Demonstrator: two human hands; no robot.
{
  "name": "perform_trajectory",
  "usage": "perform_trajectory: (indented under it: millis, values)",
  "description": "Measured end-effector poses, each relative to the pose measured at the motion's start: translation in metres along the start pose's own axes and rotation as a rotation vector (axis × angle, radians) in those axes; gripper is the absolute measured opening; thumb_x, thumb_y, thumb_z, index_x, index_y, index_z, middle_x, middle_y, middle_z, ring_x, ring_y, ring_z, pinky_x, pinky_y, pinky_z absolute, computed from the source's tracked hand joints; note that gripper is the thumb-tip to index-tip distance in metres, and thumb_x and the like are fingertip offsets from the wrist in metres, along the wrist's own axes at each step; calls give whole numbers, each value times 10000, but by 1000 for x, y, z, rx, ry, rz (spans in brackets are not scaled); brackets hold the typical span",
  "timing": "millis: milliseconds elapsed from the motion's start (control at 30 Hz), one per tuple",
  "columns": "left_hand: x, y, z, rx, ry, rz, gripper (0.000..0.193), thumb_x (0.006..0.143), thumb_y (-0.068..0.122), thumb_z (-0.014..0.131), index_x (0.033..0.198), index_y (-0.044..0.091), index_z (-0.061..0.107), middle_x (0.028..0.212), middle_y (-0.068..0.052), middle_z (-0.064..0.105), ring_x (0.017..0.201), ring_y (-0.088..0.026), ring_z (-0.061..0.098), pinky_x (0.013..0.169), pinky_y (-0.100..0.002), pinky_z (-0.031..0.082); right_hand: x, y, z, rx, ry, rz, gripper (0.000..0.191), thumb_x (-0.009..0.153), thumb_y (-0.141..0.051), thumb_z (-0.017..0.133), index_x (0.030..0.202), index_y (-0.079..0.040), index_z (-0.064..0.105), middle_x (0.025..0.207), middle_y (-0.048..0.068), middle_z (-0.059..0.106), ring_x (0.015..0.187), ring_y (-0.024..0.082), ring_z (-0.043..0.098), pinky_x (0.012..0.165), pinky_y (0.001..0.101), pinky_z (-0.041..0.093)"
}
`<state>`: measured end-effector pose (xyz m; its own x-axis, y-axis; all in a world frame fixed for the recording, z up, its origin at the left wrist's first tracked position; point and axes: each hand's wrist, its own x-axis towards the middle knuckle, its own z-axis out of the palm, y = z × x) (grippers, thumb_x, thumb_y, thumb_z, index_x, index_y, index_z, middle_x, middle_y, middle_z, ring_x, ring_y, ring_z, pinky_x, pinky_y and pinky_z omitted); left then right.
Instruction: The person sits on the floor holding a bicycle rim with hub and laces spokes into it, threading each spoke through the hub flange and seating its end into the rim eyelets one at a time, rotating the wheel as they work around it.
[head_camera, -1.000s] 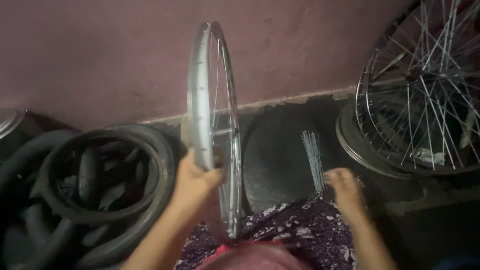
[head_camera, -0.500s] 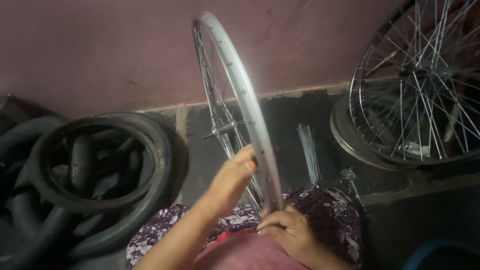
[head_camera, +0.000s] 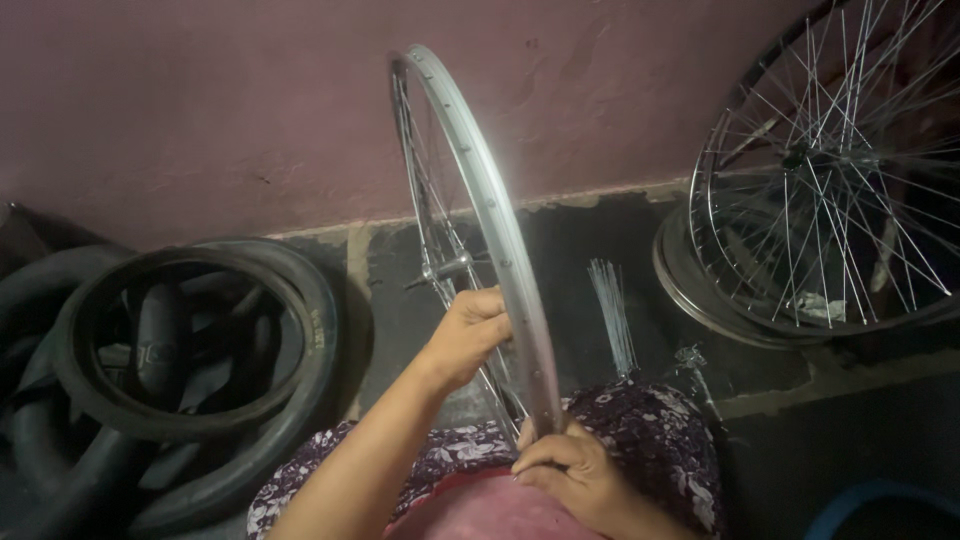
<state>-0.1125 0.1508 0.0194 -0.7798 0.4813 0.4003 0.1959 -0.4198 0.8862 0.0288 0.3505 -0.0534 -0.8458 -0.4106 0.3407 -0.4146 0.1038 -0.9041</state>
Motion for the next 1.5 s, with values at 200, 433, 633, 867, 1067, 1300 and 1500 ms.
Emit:
perform_trajectory:
  millis: [200,433,633,867,1067,1300,1500]
  values:
    - [-16,-3,11,-75,28,-72,229,952,220,760,972,-7,769,955,-16,682,813,-92,611,701,-257,487,-2,3,1,127,-51,-95,132,812,-69,888,902,-63,792,1145,95,660,953,203,661,850,336,529]
    - [-5,0,2,-166,28,-78,230,950,228,774,1020,9,772,954,-38,730,838,-104,640,762,-262,515,6,-41,-37,-121,233,56,114,798,-3,785,904,-41,803,1187,141,688,990,207,707,817,310,557]
    - [-4,0,8,-204,27,-79,227,940,219,783,1039,16,760,965,-29,735,866,-109,661,796,-272,527,37,-98,-52,-384,618,-123,171,899,35,702,1063,6,741,987,93,757,838,138,737,734,235,587]
    - [-3,5,10,-185,61,-99,194,948,189,775,1040,18,767,939,-33,738,843,-110,669,773,-268,535,85,-147,-32,-729,630,-393,182,883,36,753,1055,-10,713,1006,122,723,886,229,731,794,292,577]
    - [-4,3,7,-236,65,-106,187,944,160,772,1060,14,759,961,-43,746,868,-124,688,801,-283,553,101,-146,-21,-816,583,-489,244,833,51,770,1063,-17,725,1051,101,640,864,219,638,755,335,519]
    - [-4,-1,7,-250,67,-89,202,960,158,758,1099,11,748,995,-46,747,897,-122,693,827,-282,557,107,-137,-11,-833,624,-489,220,871,70,770,1075,4,718,1123,118,632,886,203,656,769,335,538]
    - [-4,0,10,-271,65,-42,204,978,166,744,1116,15,735,1032,-46,748,939,-125,693,873,-290,560,107,-139,-11,-933,607,-551,221,861,76,766,1069,37,703,1110,121,650,971,293,670,832,392,549]
